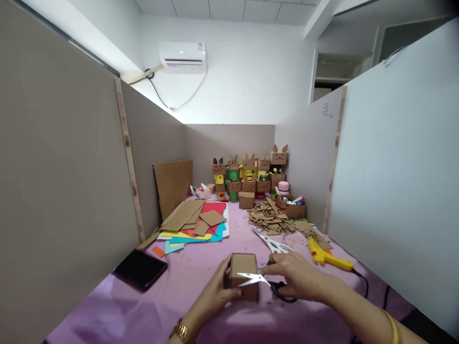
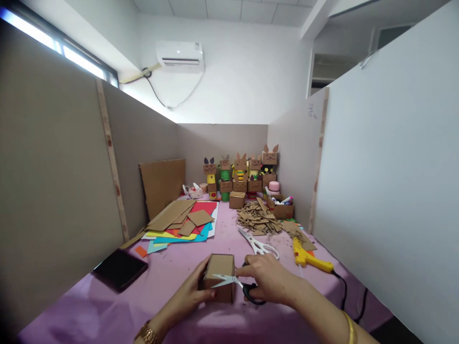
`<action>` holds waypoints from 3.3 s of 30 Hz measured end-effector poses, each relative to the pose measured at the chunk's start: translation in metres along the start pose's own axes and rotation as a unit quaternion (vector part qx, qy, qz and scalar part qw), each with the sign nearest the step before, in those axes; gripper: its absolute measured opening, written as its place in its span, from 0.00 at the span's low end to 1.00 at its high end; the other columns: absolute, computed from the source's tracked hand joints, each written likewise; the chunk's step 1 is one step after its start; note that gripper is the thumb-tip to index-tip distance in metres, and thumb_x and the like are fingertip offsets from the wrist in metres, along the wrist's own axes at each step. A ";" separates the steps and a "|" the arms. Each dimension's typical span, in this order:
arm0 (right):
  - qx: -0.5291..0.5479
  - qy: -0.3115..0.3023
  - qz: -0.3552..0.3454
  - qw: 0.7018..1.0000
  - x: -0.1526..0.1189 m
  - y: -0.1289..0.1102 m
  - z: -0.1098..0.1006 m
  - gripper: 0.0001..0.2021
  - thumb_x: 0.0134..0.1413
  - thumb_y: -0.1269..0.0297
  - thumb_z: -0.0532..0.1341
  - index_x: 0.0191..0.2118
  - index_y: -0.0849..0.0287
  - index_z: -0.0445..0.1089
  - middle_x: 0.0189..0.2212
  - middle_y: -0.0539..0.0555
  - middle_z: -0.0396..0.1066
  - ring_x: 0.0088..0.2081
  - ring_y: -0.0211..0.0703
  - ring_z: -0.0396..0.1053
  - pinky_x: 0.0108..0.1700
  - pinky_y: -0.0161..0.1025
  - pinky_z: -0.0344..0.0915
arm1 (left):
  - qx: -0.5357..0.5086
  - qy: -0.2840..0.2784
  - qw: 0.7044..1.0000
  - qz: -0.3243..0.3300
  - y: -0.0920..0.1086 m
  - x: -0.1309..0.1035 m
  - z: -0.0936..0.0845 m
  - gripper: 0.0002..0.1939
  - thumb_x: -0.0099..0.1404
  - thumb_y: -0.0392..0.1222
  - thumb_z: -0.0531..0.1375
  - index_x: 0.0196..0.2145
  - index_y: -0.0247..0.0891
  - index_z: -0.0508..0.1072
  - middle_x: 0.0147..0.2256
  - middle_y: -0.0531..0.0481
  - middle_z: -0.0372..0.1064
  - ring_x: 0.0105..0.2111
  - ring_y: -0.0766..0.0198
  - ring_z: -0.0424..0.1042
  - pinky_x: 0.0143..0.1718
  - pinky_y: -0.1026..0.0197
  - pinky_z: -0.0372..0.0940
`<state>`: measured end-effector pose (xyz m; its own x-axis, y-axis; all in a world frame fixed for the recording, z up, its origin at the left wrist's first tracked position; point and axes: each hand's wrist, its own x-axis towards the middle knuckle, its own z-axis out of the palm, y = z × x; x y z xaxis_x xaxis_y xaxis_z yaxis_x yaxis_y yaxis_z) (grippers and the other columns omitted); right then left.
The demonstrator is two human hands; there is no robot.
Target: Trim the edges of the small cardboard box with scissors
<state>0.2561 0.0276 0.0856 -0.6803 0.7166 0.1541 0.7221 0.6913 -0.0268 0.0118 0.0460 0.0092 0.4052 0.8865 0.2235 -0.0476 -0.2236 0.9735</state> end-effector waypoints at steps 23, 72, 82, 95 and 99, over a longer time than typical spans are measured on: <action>0.015 0.011 -0.030 0.999 -0.002 0.011 0.014 0.17 0.45 0.64 0.60 0.45 0.45 0.70 0.31 0.49 0.73 0.32 0.42 0.69 0.30 0.34 0.51 | -0.001 -0.031 1.000 0.002 -0.009 0.002 -0.005 0.48 0.47 0.37 0.66 0.62 0.36 0.49 0.63 0.39 0.49 0.61 0.52 0.50 0.61 0.51 0.44; -0.030 -0.030 -0.028 0.999 0.005 -0.016 0.006 0.13 0.46 0.57 0.63 0.40 0.51 0.72 0.30 0.51 0.77 0.32 0.45 0.73 0.29 0.35 0.55 | -0.022 -0.041 0.999 0.017 -0.002 -0.002 0.002 0.49 0.44 0.41 0.69 0.61 0.37 0.53 0.61 0.38 0.53 0.61 0.48 0.50 0.61 0.49 0.43; -0.027 -0.018 0.029 0.999 -0.002 -0.016 0.000 0.19 0.47 0.56 0.63 0.47 0.51 0.67 0.38 0.54 0.73 0.38 0.49 0.70 0.35 0.38 0.58 | -0.010 -0.028 1.000 0.008 0.001 -0.002 0.002 0.52 0.42 0.48 0.70 0.61 0.35 0.52 0.59 0.36 0.56 0.59 0.47 0.53 0.59 0.49 0.48; -0.078 -0.033 0.042 0.996 0.020 -0.046 0.004 0.21 0.44 0.52 0.64 0.44 0.55 0.66 0.41 0.59 0.68 0.42 0.55 0.67 0.36 0.43 0.61 | 0.056 0.017 0.998 -0.023 -0.011 -0.001 0.002 0.49 0.44 0.33 0.66 0.61 0.37 0.49 0.55 0.43 0.62 0.51 0.52 0.63 0.52 0.52 0.58; -0.105 -0.043 0.019 0.993 0.026 -0.043 0.001 0.20 0.42 0.51 0.65 0.41 0.54 0.69 0.40 0.61 0.69 0.41 0.56 0.68 0.35 0.42 0.61 | 0.052 0.025 0.998 -0.017 -0.008 0.000 0.002 0.47 0.41 0.28 0.65 0.59 0.35 0.53 0.56 0.43 0.61 0.52 0.53 0.62 0.53 0.55 0.57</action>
<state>0.2074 0.0165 0.0895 -0.6542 0.7530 0.0708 0.7511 0.6359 0.1774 0.0142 0.0466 0.0016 0.3593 0.9126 0.1952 0.0620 -0.2321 0.9707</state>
